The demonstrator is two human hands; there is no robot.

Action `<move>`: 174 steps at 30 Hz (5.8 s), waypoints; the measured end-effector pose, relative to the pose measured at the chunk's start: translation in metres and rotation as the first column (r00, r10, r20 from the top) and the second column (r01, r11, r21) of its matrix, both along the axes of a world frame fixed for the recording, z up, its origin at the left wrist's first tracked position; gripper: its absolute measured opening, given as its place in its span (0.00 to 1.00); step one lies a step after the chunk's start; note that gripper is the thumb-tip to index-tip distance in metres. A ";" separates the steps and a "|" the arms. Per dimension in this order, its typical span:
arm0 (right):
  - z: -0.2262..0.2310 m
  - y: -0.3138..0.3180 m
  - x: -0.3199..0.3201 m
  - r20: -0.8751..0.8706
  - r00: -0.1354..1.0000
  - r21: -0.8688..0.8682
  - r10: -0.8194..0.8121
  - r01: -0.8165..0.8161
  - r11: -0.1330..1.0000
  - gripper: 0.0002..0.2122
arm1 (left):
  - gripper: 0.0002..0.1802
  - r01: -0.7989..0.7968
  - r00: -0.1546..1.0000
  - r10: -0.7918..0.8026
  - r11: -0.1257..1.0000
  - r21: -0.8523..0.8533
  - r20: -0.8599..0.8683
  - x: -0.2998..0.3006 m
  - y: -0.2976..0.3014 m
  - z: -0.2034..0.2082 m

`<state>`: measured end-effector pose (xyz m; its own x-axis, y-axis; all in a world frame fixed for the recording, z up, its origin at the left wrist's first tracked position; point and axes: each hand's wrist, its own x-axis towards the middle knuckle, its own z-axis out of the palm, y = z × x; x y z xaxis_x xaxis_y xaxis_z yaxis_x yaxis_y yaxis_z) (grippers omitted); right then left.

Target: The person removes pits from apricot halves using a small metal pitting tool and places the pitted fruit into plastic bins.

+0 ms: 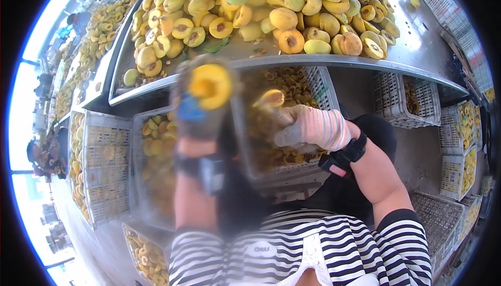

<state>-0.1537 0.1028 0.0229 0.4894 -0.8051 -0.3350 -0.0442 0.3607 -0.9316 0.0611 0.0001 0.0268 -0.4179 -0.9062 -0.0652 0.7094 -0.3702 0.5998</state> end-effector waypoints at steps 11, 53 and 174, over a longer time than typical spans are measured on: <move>-0.022 0.009 -0.032 -0.871 0.487 -0.202 -0.056 -0.252 0.946 0.15 | 0.23 0.086 0.603 0.318 0.886 -0.456 0.732 0.019 -0.016 0.035; -0.030 -0.022 0.008 -0.432 0.789 -0.527 -0.436 0.172 0.832 0.10 | 0.20 0.129 0.992 -0.129 0.992 -0.014 0.015 -0.066 -0.003 -0.023; 0.032 0.026 0.040 0.250 0.948 0.344 -0.198 0.104 0.933 0.12 | 0.11 0.202 0.772 0.509 0.371 -0.906 0.381 -0.029 0.028 0.026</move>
